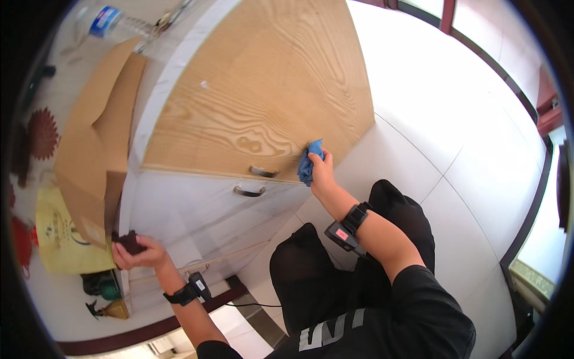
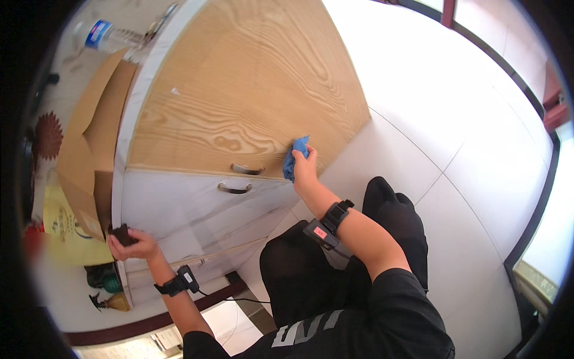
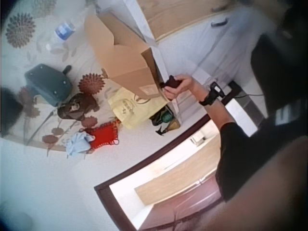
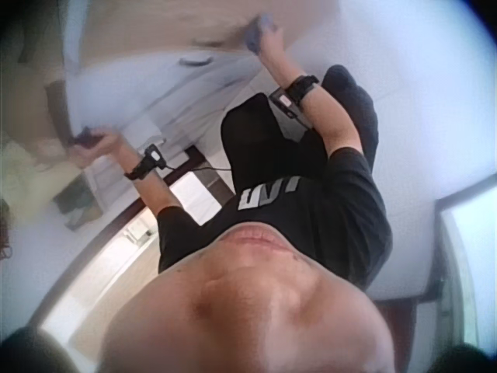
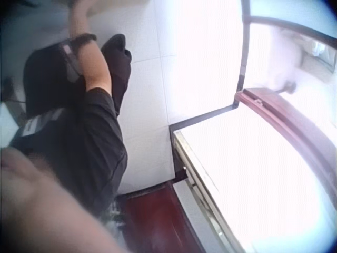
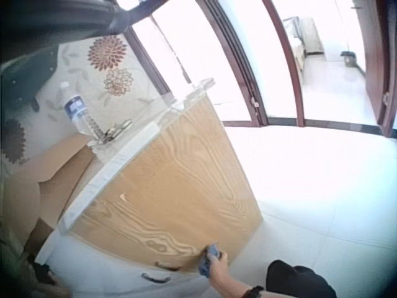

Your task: The person wipes down the exterior and interior surfaces of a low cabinet and a nearby door frame with blue and brown cloths.

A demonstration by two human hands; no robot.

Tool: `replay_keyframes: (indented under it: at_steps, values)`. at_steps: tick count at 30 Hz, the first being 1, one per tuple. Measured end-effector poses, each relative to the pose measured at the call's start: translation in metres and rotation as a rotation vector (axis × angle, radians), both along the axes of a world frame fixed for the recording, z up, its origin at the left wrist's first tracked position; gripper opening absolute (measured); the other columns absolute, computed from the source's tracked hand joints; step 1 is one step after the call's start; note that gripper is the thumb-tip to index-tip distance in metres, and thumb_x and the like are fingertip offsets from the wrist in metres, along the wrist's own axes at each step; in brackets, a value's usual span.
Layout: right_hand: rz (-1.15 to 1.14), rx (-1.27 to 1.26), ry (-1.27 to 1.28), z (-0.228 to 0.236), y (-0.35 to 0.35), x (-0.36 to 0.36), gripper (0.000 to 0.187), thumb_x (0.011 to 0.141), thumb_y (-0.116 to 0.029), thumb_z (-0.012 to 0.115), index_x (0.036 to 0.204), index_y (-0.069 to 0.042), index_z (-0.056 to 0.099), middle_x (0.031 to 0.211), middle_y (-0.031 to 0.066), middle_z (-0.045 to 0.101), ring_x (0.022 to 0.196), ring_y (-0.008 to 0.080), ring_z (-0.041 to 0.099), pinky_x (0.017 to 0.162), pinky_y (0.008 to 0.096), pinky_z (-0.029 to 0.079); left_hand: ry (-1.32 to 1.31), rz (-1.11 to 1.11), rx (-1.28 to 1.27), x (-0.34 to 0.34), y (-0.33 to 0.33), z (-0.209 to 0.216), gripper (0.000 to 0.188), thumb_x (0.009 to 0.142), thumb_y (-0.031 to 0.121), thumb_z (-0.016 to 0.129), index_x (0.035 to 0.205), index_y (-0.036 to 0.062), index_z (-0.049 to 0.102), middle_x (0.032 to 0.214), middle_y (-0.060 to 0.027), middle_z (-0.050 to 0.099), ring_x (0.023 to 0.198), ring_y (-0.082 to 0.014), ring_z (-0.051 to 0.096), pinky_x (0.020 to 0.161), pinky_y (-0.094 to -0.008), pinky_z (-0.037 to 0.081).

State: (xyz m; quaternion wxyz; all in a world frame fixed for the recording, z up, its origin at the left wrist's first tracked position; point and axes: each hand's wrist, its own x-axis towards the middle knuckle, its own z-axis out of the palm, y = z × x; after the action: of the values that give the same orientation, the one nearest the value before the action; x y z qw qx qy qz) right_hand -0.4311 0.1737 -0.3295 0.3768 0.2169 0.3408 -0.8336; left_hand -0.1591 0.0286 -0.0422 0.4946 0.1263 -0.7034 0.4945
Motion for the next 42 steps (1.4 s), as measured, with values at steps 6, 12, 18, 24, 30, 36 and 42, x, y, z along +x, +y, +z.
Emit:
replay_keyframes:
  at_steps: [6, 12, 18, 24, 30, 36, 42]
  values:
    - [0.114, 0.037, 0.764, 0.043, 0.013, 0.030, 0.036, 0.084, -0.008, 0.055, 0.118, -0.004, 0.042, 0.109, 0.0135, 0.050, 0.099, 0.0234, 0.050, 0.087, 0.0317, 0.040, 0.002, -0.017, -0.002, -0.002, 0.003, 0.007, 0.042, 0.084, 0.020, 0.054, 0.119, -0.0005, 0.043, 0.114, -0.0191, 0.050, 0.101, -0.0337, 0.046, 0.089, -0.0459, 0.033]
    - [0.074, 0.347, 1.528, 0.065, 0.000, 0.054, 0.040, 0.081, 0.000, 0.056, 0.119, 0.000, 0.042, 0.118, 0.0232, 0.042, 0.107, 0.0393, 0.043, 0.092, 0.0397, 0.037, 0.009, -0.048, 0.009, 0.003, -0.001, 0.011, 0.043, 0.082, 0.026, 0.056, 0.118, 0.0050, 0.047, 0.115, -0.0145, 0.054, 0.101, -0.0331, 0.049, 0.089, -0.0446, 0.034]
    - [0.190, 0.513, 1.593, 0.072, -0.007, 0.054, 0.030, 0.080, -0.008, 0.061, 0.106, -0.002, 0.048, 0.102, 0.0185, 0.050, 0.091, 0.0374, 0.051, 0.078, 0.0406, 0.042, 0.066, -0.046, 0.047, 0.009, -0.001, 0.005, 0.037, 0.086, 0.027, 0.054, 0.118, 0.0089, 0.048, 0.116, -0.0104, 0.054, 0.106, -0.0285, 0.050, 0.095, -0.0423, 0.029]
    - [0.122, 0.446, 1.605, 0.064, 0.024, 0.052, 0.024, 0.078, -0.004, 0.060, 0.099, -0.003, 0.049, 0.093, 0.0173, 0.051, 0.082, 0.0383, 0.052, 0.071, 0.0398, 0.043, 0.104, -0.107, 0.112, 0.010, -0.002, 0.001, 0.031, 0.086, 0.023, 0.053, 0.114, 0.0111, 0.052, 0.120, -0.0070, 0.054, 0.111, -0.0255, 0.050, 0.098, -0.0399, 0.025]
    - [0.333, 0.412, 1.590, 0.068, 0.113, 0.035, 0.022, 0.081, 0.001, 0.054, 0.100, -0.005, 0.044, 0.085, 0.0082, 0.046, 0.076, 0.0175, 0.050, 0.068, 0.0294, 0.042, 0.042, -0.512, 0.354, 0.004, 0.036, 0.002, 0.038, 0.083, 0.012, 0.053, 0.118, 0.0053, 0.044, 0.122, -0.0174, 0.051, 0.113, -0.0324, 0.048, 0.097, -0.0465, 0.032]
    - [0.433, 0.329, 1.397, 0.064, 0.175, 0.023, 0.022, 0.080, 0.001, 0.055, 0.099, -0.006, 0.045, 0.086, 0.0110, 0.049, 0.076, 0.0246, 0.050, 0.070, 0.0317, 0.041, 0.189, -1.165, 1.277, -0.080, 0.156, -0.115, 0.047, 0.090, 0.019, 0.046, 0.130, -0.0011, 0.029, 0.127, -0.0226, 0.043, 0.113, -0.0298, 0.046, 0.094, -0.0406, 0.040]
    - [0.463, 0.443, 1.517, 0.074, 0.221, 0.005, 0.023, 0.081, -0.004, 0.055, 0.102, -0.006, 0.047, 0.090, 0.0087, 0.053, 0.083, 0.0193, 0.052, 0.076, 0.0314, 0.043, 0.134, -1.557, 1.717, -0.156, 0.264, -0.156, 0.050, 0.089, 0.017, 0.050, 0.131, 0.0014, 0.028, 0.130, -0.0211, 0.036, 0.110, -0.0305, 0.046, 0.096, -0.0405, 0.036]
